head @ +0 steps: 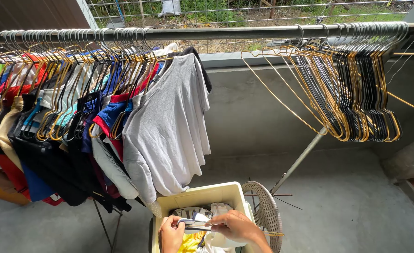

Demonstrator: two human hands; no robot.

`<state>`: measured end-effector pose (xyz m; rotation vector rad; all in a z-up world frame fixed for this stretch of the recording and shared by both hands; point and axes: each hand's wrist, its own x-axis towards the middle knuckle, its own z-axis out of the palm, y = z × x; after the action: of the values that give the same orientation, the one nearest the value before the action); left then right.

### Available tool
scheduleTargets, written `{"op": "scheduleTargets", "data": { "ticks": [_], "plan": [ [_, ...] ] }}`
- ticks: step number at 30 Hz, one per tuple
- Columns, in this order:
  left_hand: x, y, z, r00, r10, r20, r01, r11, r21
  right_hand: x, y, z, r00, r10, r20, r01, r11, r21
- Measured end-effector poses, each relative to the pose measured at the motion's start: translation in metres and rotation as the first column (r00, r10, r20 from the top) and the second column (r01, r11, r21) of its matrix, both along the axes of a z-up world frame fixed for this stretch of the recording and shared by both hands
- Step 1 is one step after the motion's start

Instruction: Taking various items of dry clothing off of hangers from a laundry rack and placing them into a bin.

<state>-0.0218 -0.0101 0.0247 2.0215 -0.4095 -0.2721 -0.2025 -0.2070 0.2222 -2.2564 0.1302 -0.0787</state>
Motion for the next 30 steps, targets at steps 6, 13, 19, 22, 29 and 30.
{"op": "scheduleTargets", "data": {
  "ticks": [6,13,19,22,29,30],
  "plan": [
    [0.005,-0.01,-0.041,0.921,0.029,-0.387,-0.145,0.951,-0.274,0.005,-0.007,-0.015,0.977,-0.135,-0.167,0.11,0.983,-0.148],
    [0.004,-0.004,-0.044,0.819,-0.186,-0.542,-0.122,0.867,-0.483,0.007,-0.007,0.0,0.976,-0.211,-0.047,0.21,0.977,-0.015],
    [-0.004,-0.003,-0.043,0.864,-0.214,-0.455,0.075,0.95,-0.304,0.002,-0.011,-0.004,0.961,-0.258,0.101,0.244,0.961,0.128],
    [0.009,-0.002,-0.064,0.907,-0.114,-0.405,0.01,0.968,-0.252,0.001,-0.012,-0.008,0.972,-0.163,0.168,0.144,0.982,0.12],
    [0.022,0.0,-0.062,0.924,-0.053,-0.379,-0.175,0.823,-0.541,-0.005,-0.002,0.015,0.994,-0.094,0.052,0.086,0.986,0.142],
    [0.019,-0.002,-0.057,0.924,-0.055,-0.379,-0.174,0.823,-0.541,-0.005,-0.001,0.017,0.994,-0.096,0.052,0.088,0.986,0.141]
  ]
}}
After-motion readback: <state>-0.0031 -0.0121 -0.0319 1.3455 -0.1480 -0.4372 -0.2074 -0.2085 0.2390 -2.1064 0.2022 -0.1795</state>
